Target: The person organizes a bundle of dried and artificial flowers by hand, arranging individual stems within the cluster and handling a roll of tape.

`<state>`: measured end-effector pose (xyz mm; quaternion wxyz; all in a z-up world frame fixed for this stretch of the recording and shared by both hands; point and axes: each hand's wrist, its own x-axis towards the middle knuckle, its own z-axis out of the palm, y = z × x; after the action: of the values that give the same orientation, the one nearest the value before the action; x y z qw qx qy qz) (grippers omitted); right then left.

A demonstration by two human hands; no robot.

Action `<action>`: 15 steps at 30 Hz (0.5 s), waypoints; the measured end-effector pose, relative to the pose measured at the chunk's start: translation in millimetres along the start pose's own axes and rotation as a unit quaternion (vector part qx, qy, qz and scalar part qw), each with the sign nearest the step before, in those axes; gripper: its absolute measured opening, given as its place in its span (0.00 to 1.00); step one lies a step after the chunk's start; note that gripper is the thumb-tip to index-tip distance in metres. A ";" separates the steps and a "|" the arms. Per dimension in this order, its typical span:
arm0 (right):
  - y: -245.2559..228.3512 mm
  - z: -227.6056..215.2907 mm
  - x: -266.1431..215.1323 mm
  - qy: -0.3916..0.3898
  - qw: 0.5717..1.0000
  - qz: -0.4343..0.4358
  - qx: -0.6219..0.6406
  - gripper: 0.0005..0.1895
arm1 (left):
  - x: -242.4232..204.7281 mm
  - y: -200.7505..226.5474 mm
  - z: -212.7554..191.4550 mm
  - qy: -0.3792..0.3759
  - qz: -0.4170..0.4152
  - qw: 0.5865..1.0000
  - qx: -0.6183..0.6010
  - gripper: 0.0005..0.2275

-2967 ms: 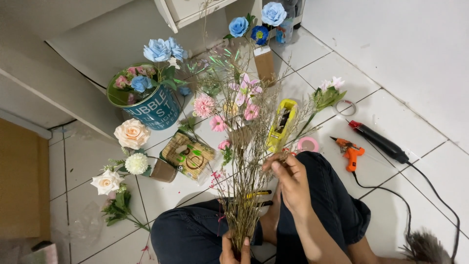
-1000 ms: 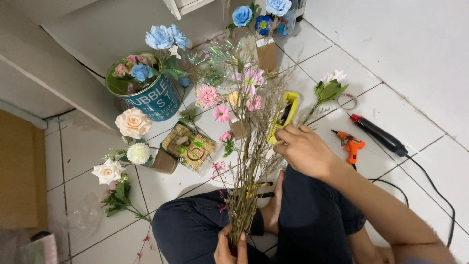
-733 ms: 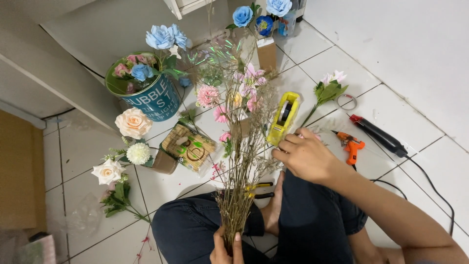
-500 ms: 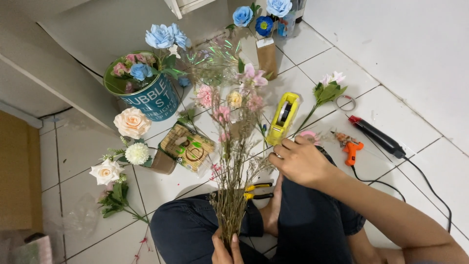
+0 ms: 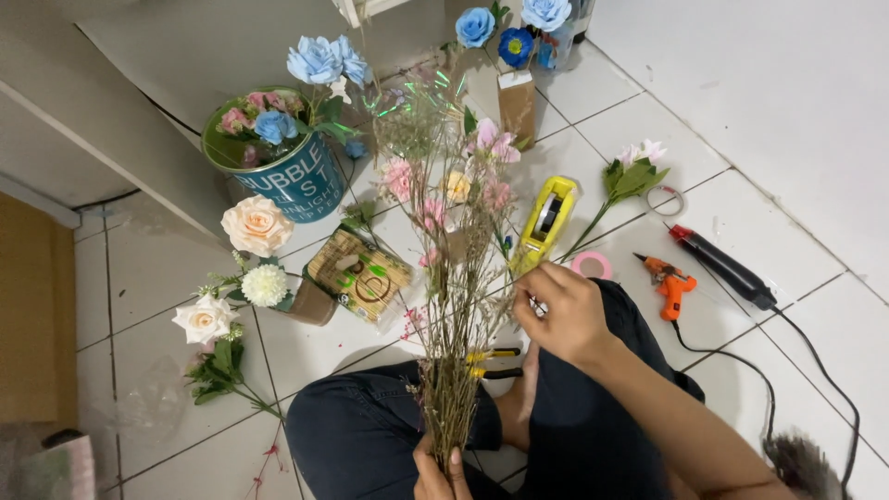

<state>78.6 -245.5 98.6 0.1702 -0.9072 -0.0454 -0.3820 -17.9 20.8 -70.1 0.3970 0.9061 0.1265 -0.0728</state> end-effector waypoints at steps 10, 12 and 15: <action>19.6 -29.2 0.3 0.146 0.912 0.302 0.236 0.02 | 10.5 -24.6 8.8 0.003 -0.047 0.997 -0.064 0.19; 22.8 -27.9 -6.5 0.158 0.895 0.310 0.280 0.02 | 10.4 -9.5 -2.8 -0.017 -0.061 0.994 -0.087 0.20; 28.6 -21.2 -18.3 0.183 0.848 0.349 0.355 0.03 | 4.6 19.4 -22.7 -0.059 -0.082 0.973 -0.208 0.20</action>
<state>57.4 -278.7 91.5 0.6076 -0.6548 0.1739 -0.4146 -7.2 25.7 -42.3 0.5765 0.7842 0.1891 -0.1300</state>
